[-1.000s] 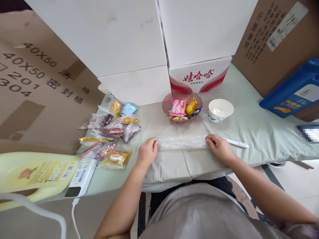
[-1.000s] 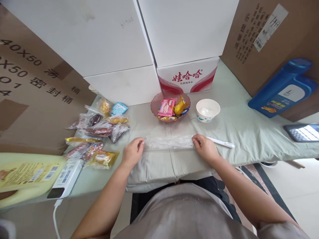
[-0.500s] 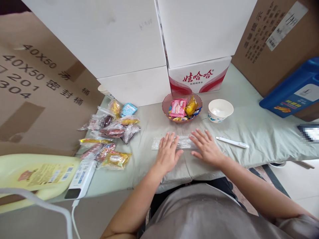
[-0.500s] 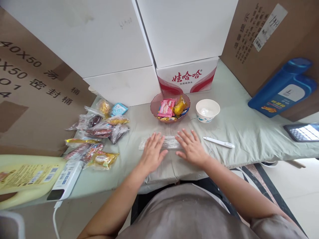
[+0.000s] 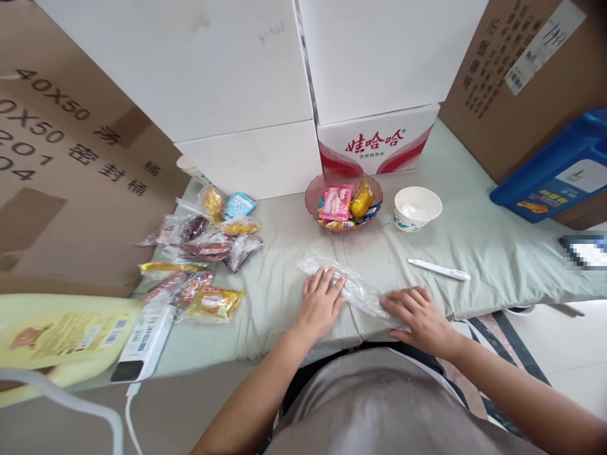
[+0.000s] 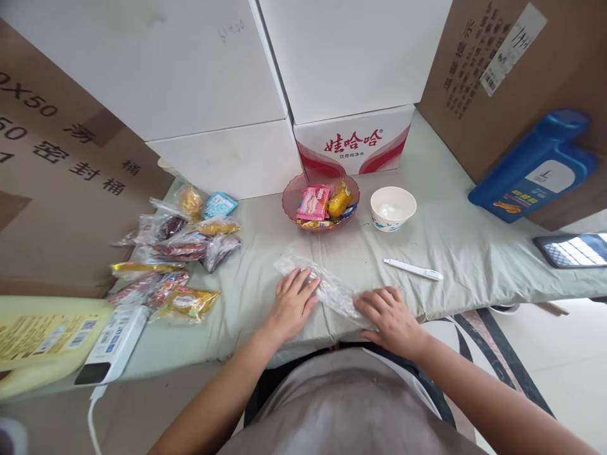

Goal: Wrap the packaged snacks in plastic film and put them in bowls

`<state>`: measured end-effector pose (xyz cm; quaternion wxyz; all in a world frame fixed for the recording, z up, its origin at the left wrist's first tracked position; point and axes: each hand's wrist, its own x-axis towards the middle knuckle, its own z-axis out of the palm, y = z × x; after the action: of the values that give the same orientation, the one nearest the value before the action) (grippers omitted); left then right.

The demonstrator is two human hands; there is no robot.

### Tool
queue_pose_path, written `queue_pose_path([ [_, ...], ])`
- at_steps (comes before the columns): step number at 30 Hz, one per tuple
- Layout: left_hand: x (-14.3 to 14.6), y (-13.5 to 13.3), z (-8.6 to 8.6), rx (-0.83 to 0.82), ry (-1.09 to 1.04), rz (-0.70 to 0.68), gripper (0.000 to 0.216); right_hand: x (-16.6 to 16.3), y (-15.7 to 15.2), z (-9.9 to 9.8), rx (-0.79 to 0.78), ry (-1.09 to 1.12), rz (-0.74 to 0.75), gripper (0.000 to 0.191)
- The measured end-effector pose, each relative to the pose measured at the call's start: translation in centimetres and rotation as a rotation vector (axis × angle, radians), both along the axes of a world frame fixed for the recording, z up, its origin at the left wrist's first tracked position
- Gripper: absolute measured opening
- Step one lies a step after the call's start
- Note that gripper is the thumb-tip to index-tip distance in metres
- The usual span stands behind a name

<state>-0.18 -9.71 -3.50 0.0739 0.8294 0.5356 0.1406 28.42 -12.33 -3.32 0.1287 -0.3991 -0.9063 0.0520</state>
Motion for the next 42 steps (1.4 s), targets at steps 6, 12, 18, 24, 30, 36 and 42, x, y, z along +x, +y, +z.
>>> queue_pose_path([
  [6, 0.9, 0.1, -0.3, -0.012, -0.105, -0.200, 0.030, -0.8, -2.0, 2.3, -0.006, 0.195, 0.107, 0.020],
  [12, 0.8, 0.1, 0.1, -0.091, -0.114, -0.282, 0.036, -3.6, 1.1, 7.2, -0.471, 0.380, 0.397, 0.024],
  [18, 0.2, 0.2, -0.4, -0.093, -0.283, -0.259, 0.074, -8.0, 8.5, 6.3, -0.544, 0.384, 0.062, 0.026],
  [24, -0.3, 0.4, -1.6, 0.012, -0.555, -0.052, 0.072, -12.3, 12.3, 2.2, -0.450, 0.203, -0.257, 0.036],
  [30, 0.1, 0.2, -0.9, 0.147, -0.531, 0.010, 0.050, -12.8, 11.6, 0.8, -0.380, 0.193, -0.272, 0.039],
  [36, 0.2, 0.6, -0.1, 0.292, -0.305, 0.016, 0.020, -13.2, 11.0, 0.6, -0.322, 0.116, -0.256, 0.041],
  [42, 0.6, 1.5, -0.5, 0.114, -0.110, 0.031, 0.029, -11.4, 12.2, 1.0, -0.163, 0.102, -0.350, 0.032],
])
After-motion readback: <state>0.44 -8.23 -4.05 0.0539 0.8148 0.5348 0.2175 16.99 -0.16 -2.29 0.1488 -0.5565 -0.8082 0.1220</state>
